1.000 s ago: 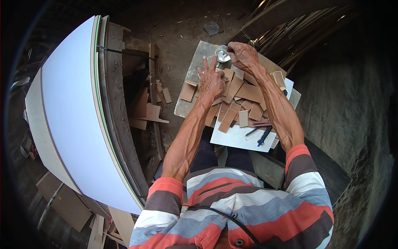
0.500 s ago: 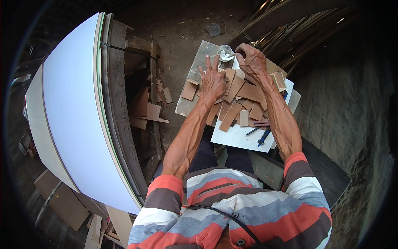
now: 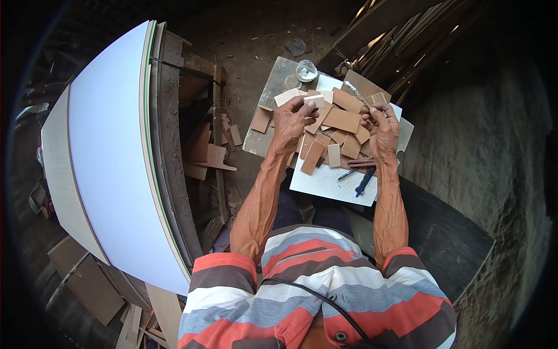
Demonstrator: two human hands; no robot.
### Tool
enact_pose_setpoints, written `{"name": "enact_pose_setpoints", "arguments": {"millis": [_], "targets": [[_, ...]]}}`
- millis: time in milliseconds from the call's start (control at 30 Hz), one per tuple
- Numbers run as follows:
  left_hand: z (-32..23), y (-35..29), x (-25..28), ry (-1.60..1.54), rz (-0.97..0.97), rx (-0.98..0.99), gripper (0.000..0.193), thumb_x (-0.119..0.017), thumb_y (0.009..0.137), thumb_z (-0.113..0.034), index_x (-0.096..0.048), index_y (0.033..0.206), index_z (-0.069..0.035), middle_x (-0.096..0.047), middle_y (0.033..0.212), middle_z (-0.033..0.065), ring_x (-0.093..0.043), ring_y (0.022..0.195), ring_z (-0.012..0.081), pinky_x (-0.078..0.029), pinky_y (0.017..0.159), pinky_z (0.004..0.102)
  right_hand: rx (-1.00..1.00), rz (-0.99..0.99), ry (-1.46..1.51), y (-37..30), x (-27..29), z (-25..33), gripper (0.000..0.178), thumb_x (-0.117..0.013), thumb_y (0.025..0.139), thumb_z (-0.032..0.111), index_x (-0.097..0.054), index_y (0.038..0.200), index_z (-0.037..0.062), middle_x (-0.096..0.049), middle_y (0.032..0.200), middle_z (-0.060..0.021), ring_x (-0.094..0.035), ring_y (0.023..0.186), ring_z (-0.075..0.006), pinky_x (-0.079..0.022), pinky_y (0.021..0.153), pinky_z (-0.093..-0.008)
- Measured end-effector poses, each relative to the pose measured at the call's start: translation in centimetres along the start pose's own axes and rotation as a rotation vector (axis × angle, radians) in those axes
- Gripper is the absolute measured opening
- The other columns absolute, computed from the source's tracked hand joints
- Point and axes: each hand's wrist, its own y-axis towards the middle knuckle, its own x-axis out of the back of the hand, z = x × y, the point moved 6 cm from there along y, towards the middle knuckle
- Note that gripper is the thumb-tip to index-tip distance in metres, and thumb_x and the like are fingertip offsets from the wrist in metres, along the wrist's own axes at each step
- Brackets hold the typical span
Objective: The person carves small rectangular wooden blocks using a knife and a blue saw. They hold the wood pieces in one hand and use the tools to shape the edges and surfaces, occasionally inspecting the carved pieces. The person works at a cluttered table with many similar wooden blocks.
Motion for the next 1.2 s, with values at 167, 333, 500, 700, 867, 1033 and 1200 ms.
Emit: {"name": "enact_pose_setpoints", "arguments": {"millis": [167,333,500,700,867,1033,1200], "targets": [[-1.5,-4.6,-3.3,0.192,0.04,-0.166,0.023,-0.064,0.091,-0.012,-0.066,0.109,0.002,-0.067,0.091,0.0049,-0.063,0.077,0.0114,-0.054,0.07,0.0251,-0.048,0.017,0.227,-6.5,3.2,2.1,0.017,-0.061,0.091,0.006,-0.062,0.107,0.0005,-0.068,0.091,-0.0106,-0.064,0.075,-0.0112,-0.057,0.066,-0.0246],[-1.7,-10.0,-7.9,0.32,0.046,-0.426,0.026,-0.065,0.089,-0.008,-0.066,0.113,0.004,-0.07,0.094,0.008,-0.065,0.081,0.013,-0.054,0.075,0.0273,0.038,0.027,0.195,-12.0,6.4,5.5,0.017,-0.067,0.09,0.009,-0.063,0.104,0.0008,-0.069,0.09,-0.0094,-0.065,0.073,-0.01,-0.057,0.064,-0.0228],[-0.9,-15.7,-12.8,0.349,-0.035,-0.52,0.024,-0.066,0.088,-0.007,-0.067,0.109,0.005,-0.071,0.092,0.0114,-0.066,0.082,0.0145,-0.054,0.075,0.0276,0.202,-0.013,0.07,-16.9,9.0,8.7,0.017,-0.066,0.089,0.004,-0.065,0.105,-0.003,-0.07,0.092,-0.0107,-0.066,0.075,-0.0102,-0.057,0.064,-0.0212],[0.2,-20.6,-17.9,0.459,-0.106,-0.664,0.019,-0.065,0.089,-0.01,-0.071,0.101,0.004,-0.072,0.09,0.012,-0.069,0.079,0.0151,-0.054,0.07,0.0273,0.296,-0.09,0.0,-20.8,12.2,10.1,0.013,-0.067,0.089,0.004,-0.066,0.098,-0.0049,-0.069,0.088,-0.01,-0.065,0.072,-0.0101,-0.057,0.062,-0.0209],[0.6,-23.8,-20.2,0.471,-0.122,-0.712,0.021,-0.067,0.089,-0.011,-0.072,0.104,0.002,-0.074,0.089,0.0111,-0.069,0.079,0.0131,-0.054,0.068,0.0254,0.332,-0.104,-0.004,-22.7,13.9,10.2,0.012,-0.066,0.09,0.007,-0.067,0.096,-0.0041,-0.069,0.084,-0.0075,-0.063,0.07,-0.0081,-0.056,0.062,-0.0212],[0.6,-25.5,-21.3,0.496,-0.14,-0.754,0.021,-0.067,0.088,-0.012,-0.072,0.103,0.003,-0.074,0.089,0.0115,-0.068,0.077,0.0127,-0.053,0.067,0.0248,0.338,-0.079,-0.002,-23.8,15.1,10.1,0.011,-0.065,0.092,0.008,-0.067,0.098,-0.0008,-0.07,0.085,-0.0075,-0.063,0.067,-0.007,-0.055,0.061,-0.0206],[1.2,-25.8,-22.1,0.507,-0.129,-0.797,0.02,-0.066,0.088,-0.011,-0.072,0.102,0.003,-0.074,0.086,0.0114,-0.068,0.073,0.0126,-0.053,0.065,0.0253,0.351,-0.075,0.003,-24.6,16.0,10.2,0.012,-0.063,0.093,0.009,-0.066,0.1,-0.0009,-0.071,0.084,-0.0077,-0.063,0.064,-0.0068,-0.054,0.06,-0.0197]]}}
